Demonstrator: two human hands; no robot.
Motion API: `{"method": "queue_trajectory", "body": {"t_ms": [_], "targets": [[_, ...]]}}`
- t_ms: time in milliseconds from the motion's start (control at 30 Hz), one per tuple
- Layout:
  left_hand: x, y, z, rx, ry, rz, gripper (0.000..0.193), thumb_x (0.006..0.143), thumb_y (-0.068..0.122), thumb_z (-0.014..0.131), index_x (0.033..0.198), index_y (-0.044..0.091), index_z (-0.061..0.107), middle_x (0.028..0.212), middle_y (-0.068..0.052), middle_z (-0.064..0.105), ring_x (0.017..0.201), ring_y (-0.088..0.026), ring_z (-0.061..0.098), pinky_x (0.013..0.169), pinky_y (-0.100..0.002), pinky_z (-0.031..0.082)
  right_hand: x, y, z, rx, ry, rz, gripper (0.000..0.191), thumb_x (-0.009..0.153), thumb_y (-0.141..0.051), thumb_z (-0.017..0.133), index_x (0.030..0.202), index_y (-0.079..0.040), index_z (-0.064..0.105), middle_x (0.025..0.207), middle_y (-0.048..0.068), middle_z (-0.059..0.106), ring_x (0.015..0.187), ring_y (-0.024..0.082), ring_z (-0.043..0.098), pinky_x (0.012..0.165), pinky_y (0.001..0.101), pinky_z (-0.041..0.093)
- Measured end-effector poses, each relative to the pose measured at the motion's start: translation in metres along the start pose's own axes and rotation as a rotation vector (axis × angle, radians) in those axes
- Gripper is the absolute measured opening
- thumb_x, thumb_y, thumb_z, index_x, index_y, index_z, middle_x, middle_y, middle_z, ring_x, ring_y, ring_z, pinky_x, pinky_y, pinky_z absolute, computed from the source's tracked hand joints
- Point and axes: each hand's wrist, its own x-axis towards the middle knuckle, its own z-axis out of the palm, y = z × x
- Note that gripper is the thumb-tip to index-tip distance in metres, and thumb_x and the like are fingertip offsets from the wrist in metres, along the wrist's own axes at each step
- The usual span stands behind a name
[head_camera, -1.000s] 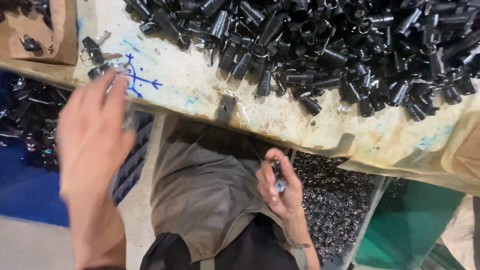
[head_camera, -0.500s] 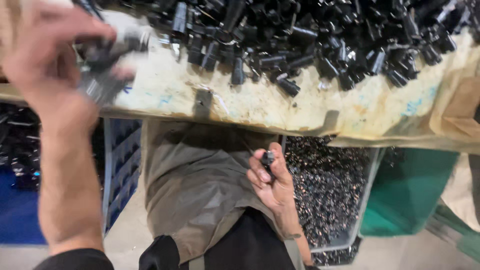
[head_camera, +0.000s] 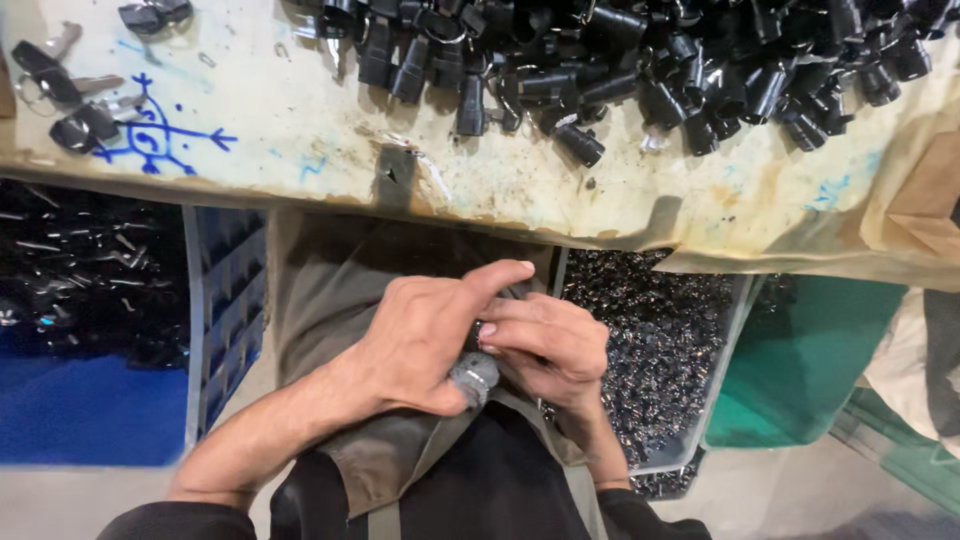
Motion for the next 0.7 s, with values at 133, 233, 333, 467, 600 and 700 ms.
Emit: {"method": "queue_trajectory", "body": {"t_ms": [133,233,333,467,600,700], "targets": [[0.008,0.005,-0.008,0.1,-0.258,-0.048,0.11,0.055,0.02,0.074,0.155,-0.001,0.032,0.085,-0.015,0.071,0.077,-0.039,0.07,0.065,-0.047,0.054,-0.002,0.004,-0.007,0.007,-0.12,0.013,0.029,0.08,-0.008,0.087,0.106,-0.013,0.075,0.103,0.008,0.074,0.091,0.024,0.076,0.078,0.0327,0.061],[0.015,0.009,-0.017,0.211,-0.436,-0.123,0.115,0.055,0.02,0.077,0.158,0.0,0.028,0.078,-0.015,0.07,0.072,-0.04,0.068,0.062,-0.049,0.053,-0.009,0.013,0.002,0.03,-0.151,0.08,0.03,0.08,-0.006,0.088,0.106,-0.011,0.074,0.101,0.01,0.07,0.09,0.022,0.072,0.076,0.032,0.058],[0.003,0.016,-0.042,0.293,-0.418,-0.321,0.106,0.054,0.016,0.074,0.152,0.006,0.036,0.085,-0.016,0.071,0.075,-0.039,0.07,0.062,-0.048,0.054,-0.011,0.023,0.019,-0.064,-0.254,0.03,0.024,0.076,-0.006,0.085,0.1,-0.009,0.079,0.093,0.008,0.071,0.086,0.023,0.07,0.071,0.0341,0.057],[-0.051,0.03,-0.106,0.723,-0.02,-0.718,0.063,0.076,0.033,0.075,0.132,0.007,0.06,0.098,-0.019,0.069,0.097,-0.039,0.064,0.083,-0.05,0.05,-0.012,0.033,0.034,0.768,0.349,0.48,0.008,0.097,-0.008,0.07,0.104,-0.009,0.071,0.094,0.01,0.072,0.072,0.018,0.064,0.057,0.0267,0.053],[-0.085,0.036,-0.135,1.369,0.187,-0.704,0.056,0.082,0.032,0.072,0.127,-0.001,0.064,0.106,-0.018,0.068,0.103,-0.038,0.063,0.083,-0.049,0.051,-0.013,0.043,0.031,1.49,0.473,0.947,0.03,0.093,-0.019,0.061,0.121,-0.01,0.056,0.101,0.014,0.068,0.075,0.016,0.062,0.054,0.0244,0.048],[-0.047,-0.007,-0.162,1.133,0.492,-0.473,0.039,0.094,0.015,0.071,0.131,0.001,0.067,0.11,-0.015,0.069,0.105,-0.035,0.065,0.091,-0.045,0.051,-0.017,0.041,0.031,1.761,0.06,0.845,0.022,0.116,-0.021,0.055,0.126,-0.001,0.054,0.099,0.014,0.064,0.074,0.014,0.058,0.06,0.0245,0.046]]}}
